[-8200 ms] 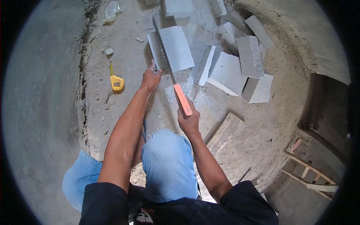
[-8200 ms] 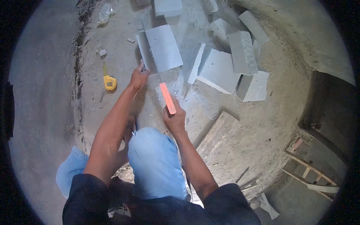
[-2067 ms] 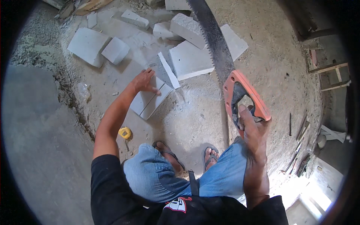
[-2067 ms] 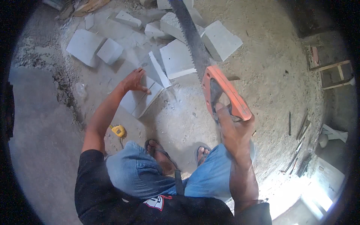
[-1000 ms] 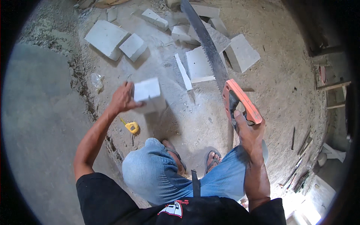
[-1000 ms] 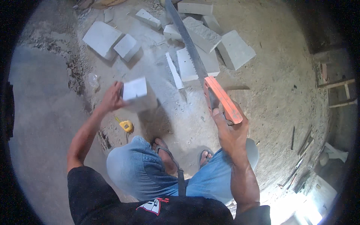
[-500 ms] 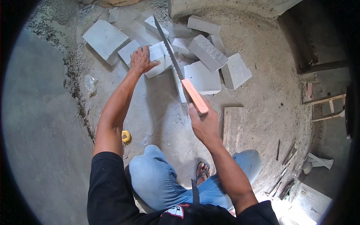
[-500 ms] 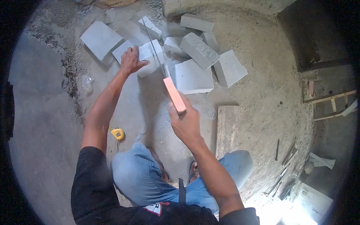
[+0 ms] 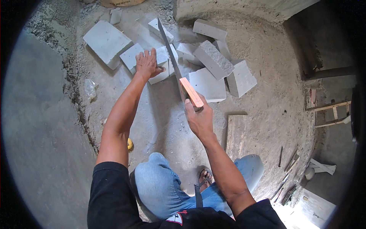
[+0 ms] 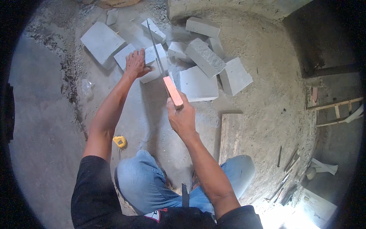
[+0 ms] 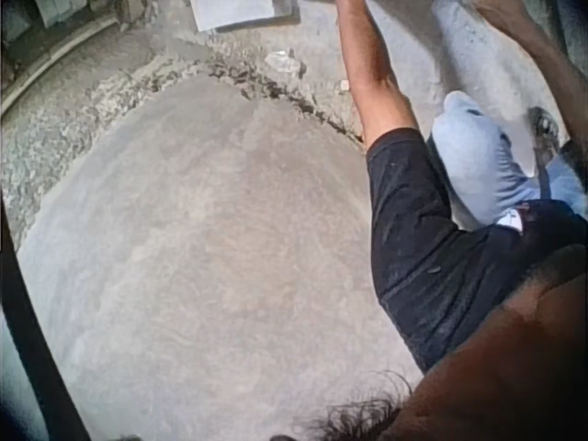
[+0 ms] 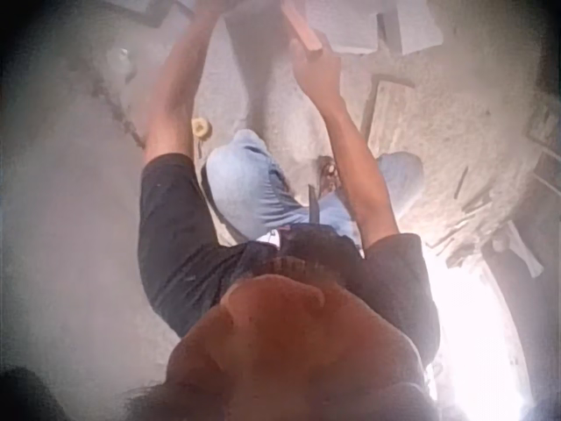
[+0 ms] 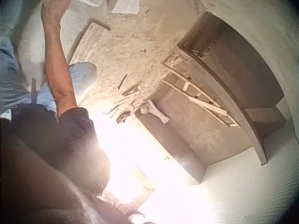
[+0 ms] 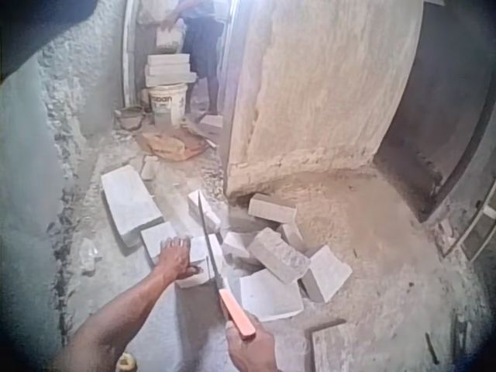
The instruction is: The person measures a section of a wall with a tape measure, marks a white concrete block, and uses a hand saw to cut the block into smaller pieces before placing one at the base of the wall.
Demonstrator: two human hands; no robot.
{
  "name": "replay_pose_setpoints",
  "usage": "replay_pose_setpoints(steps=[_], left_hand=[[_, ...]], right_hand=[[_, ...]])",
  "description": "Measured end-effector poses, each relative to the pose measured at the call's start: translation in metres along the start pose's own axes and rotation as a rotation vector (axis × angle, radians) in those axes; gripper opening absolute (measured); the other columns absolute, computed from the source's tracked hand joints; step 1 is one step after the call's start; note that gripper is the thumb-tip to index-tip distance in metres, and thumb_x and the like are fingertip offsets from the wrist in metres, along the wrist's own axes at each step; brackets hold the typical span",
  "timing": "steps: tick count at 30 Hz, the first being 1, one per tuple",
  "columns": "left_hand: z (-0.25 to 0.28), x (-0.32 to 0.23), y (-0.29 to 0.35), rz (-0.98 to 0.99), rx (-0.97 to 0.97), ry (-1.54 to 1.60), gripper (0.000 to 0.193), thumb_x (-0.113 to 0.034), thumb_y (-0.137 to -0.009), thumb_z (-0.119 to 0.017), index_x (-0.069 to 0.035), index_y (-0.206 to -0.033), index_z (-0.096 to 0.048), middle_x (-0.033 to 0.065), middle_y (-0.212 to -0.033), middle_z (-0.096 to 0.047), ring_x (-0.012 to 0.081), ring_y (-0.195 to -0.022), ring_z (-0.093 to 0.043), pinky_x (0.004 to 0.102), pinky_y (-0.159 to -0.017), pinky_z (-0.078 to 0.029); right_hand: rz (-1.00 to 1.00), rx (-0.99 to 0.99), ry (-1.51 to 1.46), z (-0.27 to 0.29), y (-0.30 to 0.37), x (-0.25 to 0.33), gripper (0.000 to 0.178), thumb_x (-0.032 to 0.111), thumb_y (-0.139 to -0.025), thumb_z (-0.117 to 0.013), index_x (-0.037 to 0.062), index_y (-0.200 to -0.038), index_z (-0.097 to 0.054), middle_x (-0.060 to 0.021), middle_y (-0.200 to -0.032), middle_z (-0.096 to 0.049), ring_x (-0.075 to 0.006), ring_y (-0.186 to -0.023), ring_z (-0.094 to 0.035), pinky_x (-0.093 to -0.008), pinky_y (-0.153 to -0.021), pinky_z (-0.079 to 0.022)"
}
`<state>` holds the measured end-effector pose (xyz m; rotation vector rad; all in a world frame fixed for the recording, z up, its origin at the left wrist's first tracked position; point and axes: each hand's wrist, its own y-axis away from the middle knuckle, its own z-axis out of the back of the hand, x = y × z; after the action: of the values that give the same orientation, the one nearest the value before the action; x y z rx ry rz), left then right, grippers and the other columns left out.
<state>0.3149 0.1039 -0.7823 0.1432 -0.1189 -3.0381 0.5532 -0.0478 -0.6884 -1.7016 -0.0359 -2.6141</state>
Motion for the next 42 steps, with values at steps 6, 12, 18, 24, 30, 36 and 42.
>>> replay_pose_setpoints(steps=[6,12,18,24,30,36,42], left_hand=[[0.001,0.006,-0.011,0.034,0.036,0.035,0.101,-0.053,-0.058,-0.086,-0.004,-0.135,-0.043,0.0176,-0.124,-0.053,0.0404,-0.117,-0.052,0.0535,-0.098,-0.038],[0.001,0.008,-0.016,0.05,0.029,0.071,0.09,-0.048,-0.057,-0.086,-0.004,-0.125,-0.047,0.0172,-0.122,-0.054,0.0407,-0.115,-0.053,0.0548,-0.096,-0.039],[0.007,0.004,-0.015,0.056,0.041,0.099,0.085,-0.048,-0.057,-0.085,-0.004,-0.121,-0.048,0.0158,-0.12,-0.054,0.0381,-0.115,-0.053,0.0552,-0.096,-0.039],[0.001,0.004,-0.014,0.041,-0.028,0.153,0.086,-0.049,-0.057,-0.084,-0.006,-0.122,-0.048,0.0139,-0.12,-0.054,0.036,-0.116,-0.053,0.0548,-0.096,-0.038],[0.011,0.016,-0.01,0.032,-0.021,0.126,0.084,-0.047,-0.06,-0.084,-0.008,-0.124,-0.048,0.0126,-0.119,-0.055,0.0353,-0.113,-0.054,0.0531,-0.092,-0.041],[0.001,-0.009,0.001,-0.026,-0.064,0.145,0.08,-0.043,-0.058,-0.083,-0.008,-0.121,-0.049,0.0124,-0.117,-0.055,0.0353,-0.11,-0.055,0.0526,-0.089,-0.041],[-0.006,0.024,0.009,-0.035,-0.092,0.11,0.078,-0.04,-0.06,-0.082,-0.007,-0.122,-0.047,0.0126,-0.119,-0.054,0.0353,-0.111,-0.054,0.0528,-0.089,-0.04]], right_hand=[[-0.16,0.098,-0.006,-0.005,-0.008,0.02,0.039,0.017,-0.092,-0.063,0.0021,-0.128,-0.059,-0.0176,-0.112,-0.069,-0.0213,-0.103,-0.067,-0.0346,-0.091,-0.05],[-0.092,0.048,0.018,-0.009,-0.001,0.015,0.038,0.016,-0.092,-0.062,0.0029,-0.128,-0.058,-0.0201,-0.092,-0.069,-0.0234,-0.081,-0.07,-0.0353,-0.076,-0.053],[-0.039,0.01,0.004,-0.004,0.015,0.008,0.038,0.014,-0.091,-0.059,0.0037,-0.128,-0.058,-0.0199,-0.094,-0.069,-0.0224,-0.082,-0.069,-0.0347,-0.077,-0.053],[-0.212,0.101,0.111,-0.001,-0.011,0.041,0.039,0.015,-0.09,-0.059,0.006,-0.127,-0.058,-0.0203,-0.096,-0.069,-0.0292,-0.085,-0.07,-0.036,-0.078,-0.053],[-0.054,0.078,0.088,0.019,0.033,0.017,0.037,0.017,-0.089,-0.06,0.0072,-0.124,-0.058,-0.0251,-0.097,-0.067,-0.0403,-0.093,-0.068,-0.0425,-0.079,-0.053],[-0.141,0.12,0.162,0.012,-0.014,0.031,0.038,0.017,-0.089,-0.06,0.0064,-0.125,-0.058,-0.0264,-0.103,-0.066,-0.0425,-0.098,-0.065,-0.0423,-0.082,-0.053],[-0.041,0.06,0.069,-0.002,0.02,0.016,0.036,0.013,-0.087,-0.058,0.0052,-0.122,-0.06,-0.0226,-0.104,-0.068,-0.0408,-0.099,-0.067,-0.0425,-0.083,-0.053]])
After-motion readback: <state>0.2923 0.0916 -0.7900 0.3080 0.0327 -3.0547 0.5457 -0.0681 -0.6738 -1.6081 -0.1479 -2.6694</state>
